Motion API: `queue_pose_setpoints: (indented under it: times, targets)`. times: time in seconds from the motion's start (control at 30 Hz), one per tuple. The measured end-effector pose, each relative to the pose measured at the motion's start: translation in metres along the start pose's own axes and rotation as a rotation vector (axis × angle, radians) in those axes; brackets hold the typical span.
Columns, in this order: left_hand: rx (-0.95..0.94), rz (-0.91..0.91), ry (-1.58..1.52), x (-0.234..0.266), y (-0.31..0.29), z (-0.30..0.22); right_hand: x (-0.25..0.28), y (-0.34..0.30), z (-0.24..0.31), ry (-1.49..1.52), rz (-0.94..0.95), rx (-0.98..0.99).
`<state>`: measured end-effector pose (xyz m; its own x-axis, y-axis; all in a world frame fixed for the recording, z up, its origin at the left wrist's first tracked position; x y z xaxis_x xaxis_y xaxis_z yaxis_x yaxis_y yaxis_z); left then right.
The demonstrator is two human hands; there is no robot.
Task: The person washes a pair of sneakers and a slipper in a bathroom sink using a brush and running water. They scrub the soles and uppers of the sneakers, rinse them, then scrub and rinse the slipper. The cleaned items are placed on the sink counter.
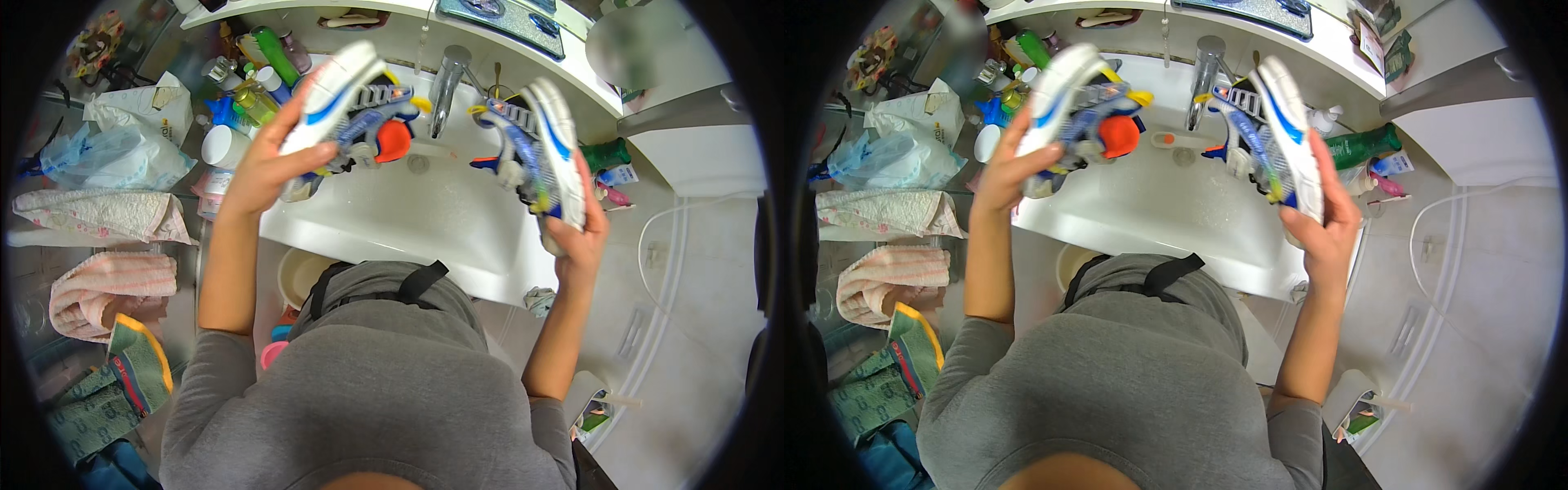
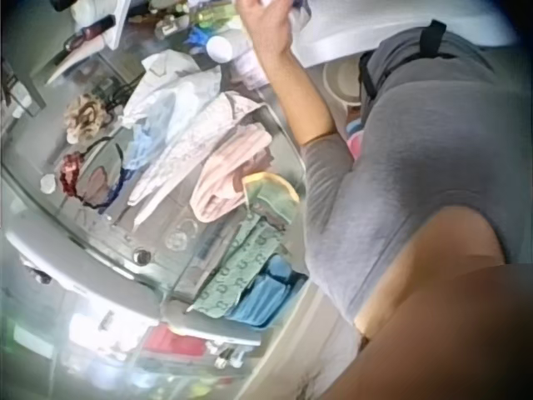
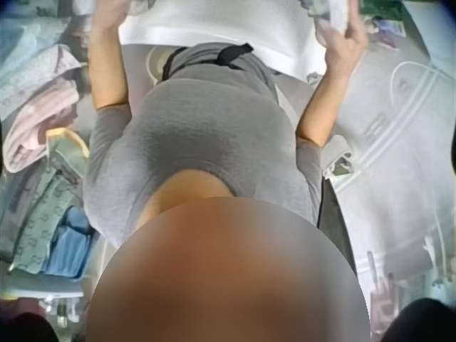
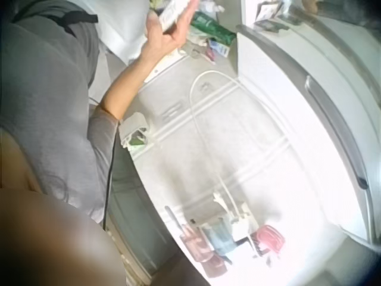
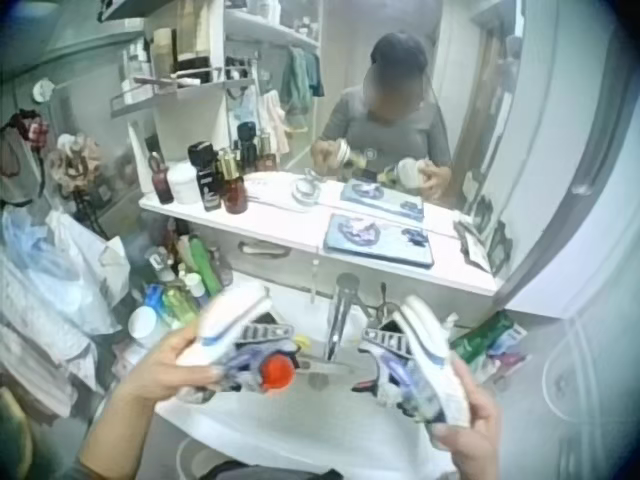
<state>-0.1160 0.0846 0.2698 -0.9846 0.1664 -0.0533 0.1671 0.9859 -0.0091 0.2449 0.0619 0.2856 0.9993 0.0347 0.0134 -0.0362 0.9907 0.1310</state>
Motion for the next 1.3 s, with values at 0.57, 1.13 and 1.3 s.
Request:
queue_pose_setpoints:
  times: [0.57,1.13,1.3]
  targets:
    - [0.013,-0.041,0.440,0.024,-0.008,0.076,0.009,-0.008,-0.049,-0.351,-0.042,-0.081]
    - [0.120,-0.179,0.649,0.064,-0.044,0.091,0.057,-0.065,-0.078,-0.478,-0.274,-0.093]
    - [-0.008,-0.174,-0.087,0.053,-0.027,0.002,0.049,-0.035,0.020,-0.048,-0.247,-0.025]
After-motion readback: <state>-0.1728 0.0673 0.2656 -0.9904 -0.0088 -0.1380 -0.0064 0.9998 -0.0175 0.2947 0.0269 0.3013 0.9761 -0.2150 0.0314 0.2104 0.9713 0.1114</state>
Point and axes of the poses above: each hand's wrist, its own y-axis towards the middle knuckle, its own x-axis out of the back of the hand, z = x × y, the point moved 10 cm from there along y, towards the middle knuckle, and after that the axes turned 1 degree about -y, right-handed, at the moved point
